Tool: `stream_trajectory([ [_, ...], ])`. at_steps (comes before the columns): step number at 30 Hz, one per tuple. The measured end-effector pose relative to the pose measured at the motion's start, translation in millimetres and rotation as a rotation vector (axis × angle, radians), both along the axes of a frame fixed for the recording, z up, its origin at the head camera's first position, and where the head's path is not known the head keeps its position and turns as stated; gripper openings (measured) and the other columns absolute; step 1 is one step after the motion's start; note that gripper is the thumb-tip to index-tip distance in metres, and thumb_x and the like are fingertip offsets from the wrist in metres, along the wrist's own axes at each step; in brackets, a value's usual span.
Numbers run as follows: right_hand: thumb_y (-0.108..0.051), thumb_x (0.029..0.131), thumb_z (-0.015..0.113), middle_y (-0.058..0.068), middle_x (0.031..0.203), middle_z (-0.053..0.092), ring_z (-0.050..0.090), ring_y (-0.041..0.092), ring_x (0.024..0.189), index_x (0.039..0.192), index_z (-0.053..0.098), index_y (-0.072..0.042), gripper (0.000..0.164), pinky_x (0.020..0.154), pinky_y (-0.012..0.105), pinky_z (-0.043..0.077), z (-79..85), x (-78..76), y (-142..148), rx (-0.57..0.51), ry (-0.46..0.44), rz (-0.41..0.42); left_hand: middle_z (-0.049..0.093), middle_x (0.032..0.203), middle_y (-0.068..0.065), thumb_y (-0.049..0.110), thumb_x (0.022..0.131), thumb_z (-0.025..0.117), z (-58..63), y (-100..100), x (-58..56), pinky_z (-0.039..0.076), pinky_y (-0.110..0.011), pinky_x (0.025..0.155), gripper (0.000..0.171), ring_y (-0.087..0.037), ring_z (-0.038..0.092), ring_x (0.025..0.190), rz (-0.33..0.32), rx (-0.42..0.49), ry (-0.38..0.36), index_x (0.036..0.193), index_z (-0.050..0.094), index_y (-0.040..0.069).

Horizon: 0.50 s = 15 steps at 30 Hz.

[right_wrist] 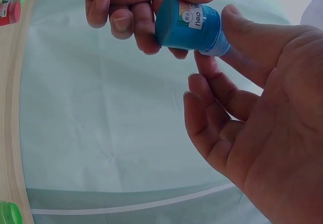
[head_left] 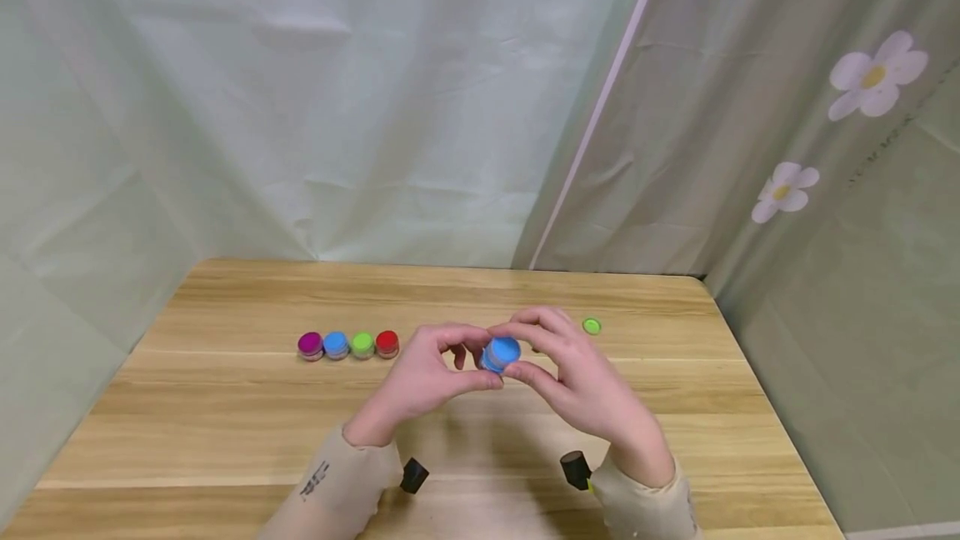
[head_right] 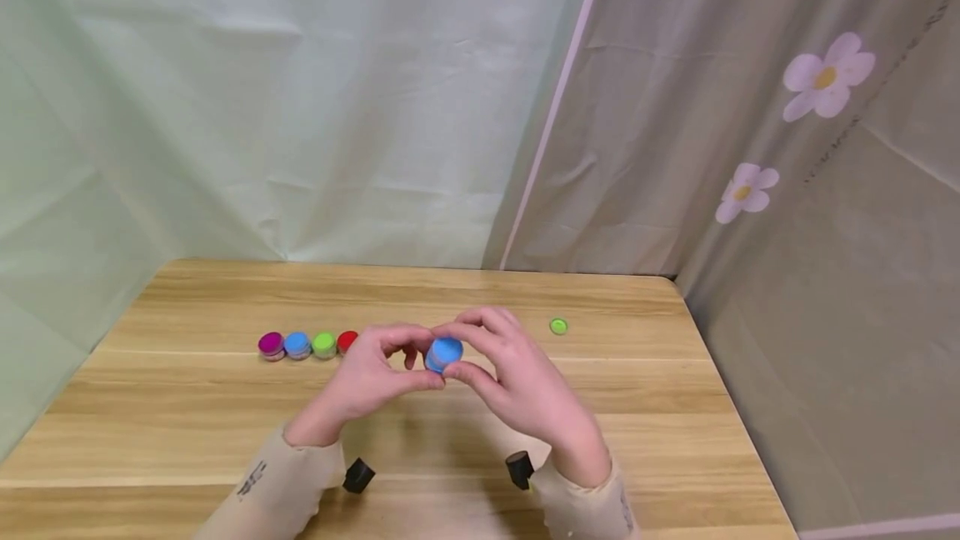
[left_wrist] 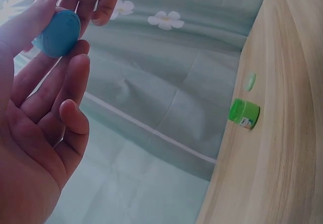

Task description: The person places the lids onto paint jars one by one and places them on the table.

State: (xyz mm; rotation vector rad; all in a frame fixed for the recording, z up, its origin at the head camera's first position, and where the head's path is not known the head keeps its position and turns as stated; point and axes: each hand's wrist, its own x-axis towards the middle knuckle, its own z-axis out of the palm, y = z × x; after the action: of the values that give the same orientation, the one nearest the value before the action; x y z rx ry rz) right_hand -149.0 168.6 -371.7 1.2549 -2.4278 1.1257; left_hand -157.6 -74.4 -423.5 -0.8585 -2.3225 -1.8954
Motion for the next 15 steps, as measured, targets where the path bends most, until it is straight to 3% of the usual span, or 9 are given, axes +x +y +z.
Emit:
stream_trajectory([
  [9,-0.013,0.098,0.078,-0.005,0.132,0.063,0.055,0.02,0.128,0.137,0.072,-0.018,0.04,0.105,0.046,0.046,-0.5,0.2,-1.9,0.037,0.066,0.009,0.074,0.091,0.005,0.014,0.087,0.092,-2.0,-0.1,-1.3,0.046,-0.027,0.067,0.027,-0.028,0.065,0.082,-0.029,0.006,0.0,0.113,0.082,0.014],
  [15,-0.009,0.099,0.076,-0.004,0.134,0.063,0.054,0.021,0.13,0.136,0.073,-0.017,0.038,0.108,0.043,0.044,-0.9,0.3,-2.2,0.035,0.071,0.023,0.076,0.096,0.003,0.014,0.089,0.09,-2.9,-0.6,-1.4,0.046,-0.025,0.066,0.027,-0.021,0.064,0.084,-0.067,0.045,-0.027,0.114,0.082,0.011],
])
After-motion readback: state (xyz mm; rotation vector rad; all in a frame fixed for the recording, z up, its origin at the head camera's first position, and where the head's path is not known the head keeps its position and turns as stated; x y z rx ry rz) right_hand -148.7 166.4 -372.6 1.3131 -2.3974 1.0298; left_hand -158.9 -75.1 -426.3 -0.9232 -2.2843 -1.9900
